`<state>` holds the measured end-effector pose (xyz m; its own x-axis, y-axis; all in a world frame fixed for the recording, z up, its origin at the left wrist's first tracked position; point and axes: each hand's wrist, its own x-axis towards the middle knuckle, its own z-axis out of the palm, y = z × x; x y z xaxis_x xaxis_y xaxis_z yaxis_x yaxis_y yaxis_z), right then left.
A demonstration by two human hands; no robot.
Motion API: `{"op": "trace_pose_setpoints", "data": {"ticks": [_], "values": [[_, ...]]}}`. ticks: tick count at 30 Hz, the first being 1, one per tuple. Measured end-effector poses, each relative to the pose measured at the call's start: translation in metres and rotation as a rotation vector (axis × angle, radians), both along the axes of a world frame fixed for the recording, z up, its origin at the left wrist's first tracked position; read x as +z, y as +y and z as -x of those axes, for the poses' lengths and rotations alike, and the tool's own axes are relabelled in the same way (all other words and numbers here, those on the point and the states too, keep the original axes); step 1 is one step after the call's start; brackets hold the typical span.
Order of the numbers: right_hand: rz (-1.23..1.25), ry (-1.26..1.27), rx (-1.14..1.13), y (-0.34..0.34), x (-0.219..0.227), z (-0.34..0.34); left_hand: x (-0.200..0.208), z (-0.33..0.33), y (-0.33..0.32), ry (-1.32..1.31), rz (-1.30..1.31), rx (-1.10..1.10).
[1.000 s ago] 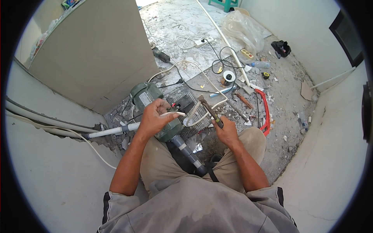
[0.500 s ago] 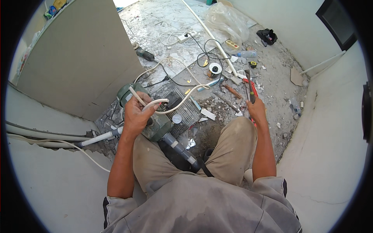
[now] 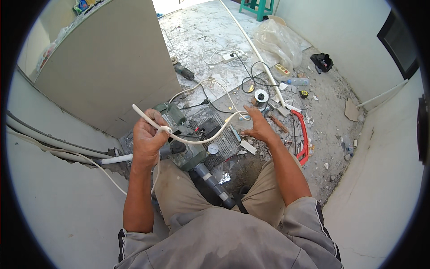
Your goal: The recorder is wiring a water pump and coiling up the electrical cable in a room under renovation.
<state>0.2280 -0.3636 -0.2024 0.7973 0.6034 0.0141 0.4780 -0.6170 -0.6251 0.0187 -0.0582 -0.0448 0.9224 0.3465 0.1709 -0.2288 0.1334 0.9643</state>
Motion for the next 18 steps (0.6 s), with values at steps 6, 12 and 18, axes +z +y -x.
{"op": "trace_pose_setpoints", "data": {"ticks": [6, 12, 18], "values": [[0.219, 0.364, 0.162, 0.046, -0.014, -0.028, 0.036, 0.047, 0.054, -0.109, 0.11, 0.124], [-0.15, -0.281, 0.294, 0.115, 0.052, 0.058, 0.041, 0.066, 0.069, -0.196, 0.285, 0.181], [-0.24, 0.231, 0.651, 0.154, 0.112, 0.116, 0.028, 0.054, 0.07, -0.309, 0.338, 0.15]]}}
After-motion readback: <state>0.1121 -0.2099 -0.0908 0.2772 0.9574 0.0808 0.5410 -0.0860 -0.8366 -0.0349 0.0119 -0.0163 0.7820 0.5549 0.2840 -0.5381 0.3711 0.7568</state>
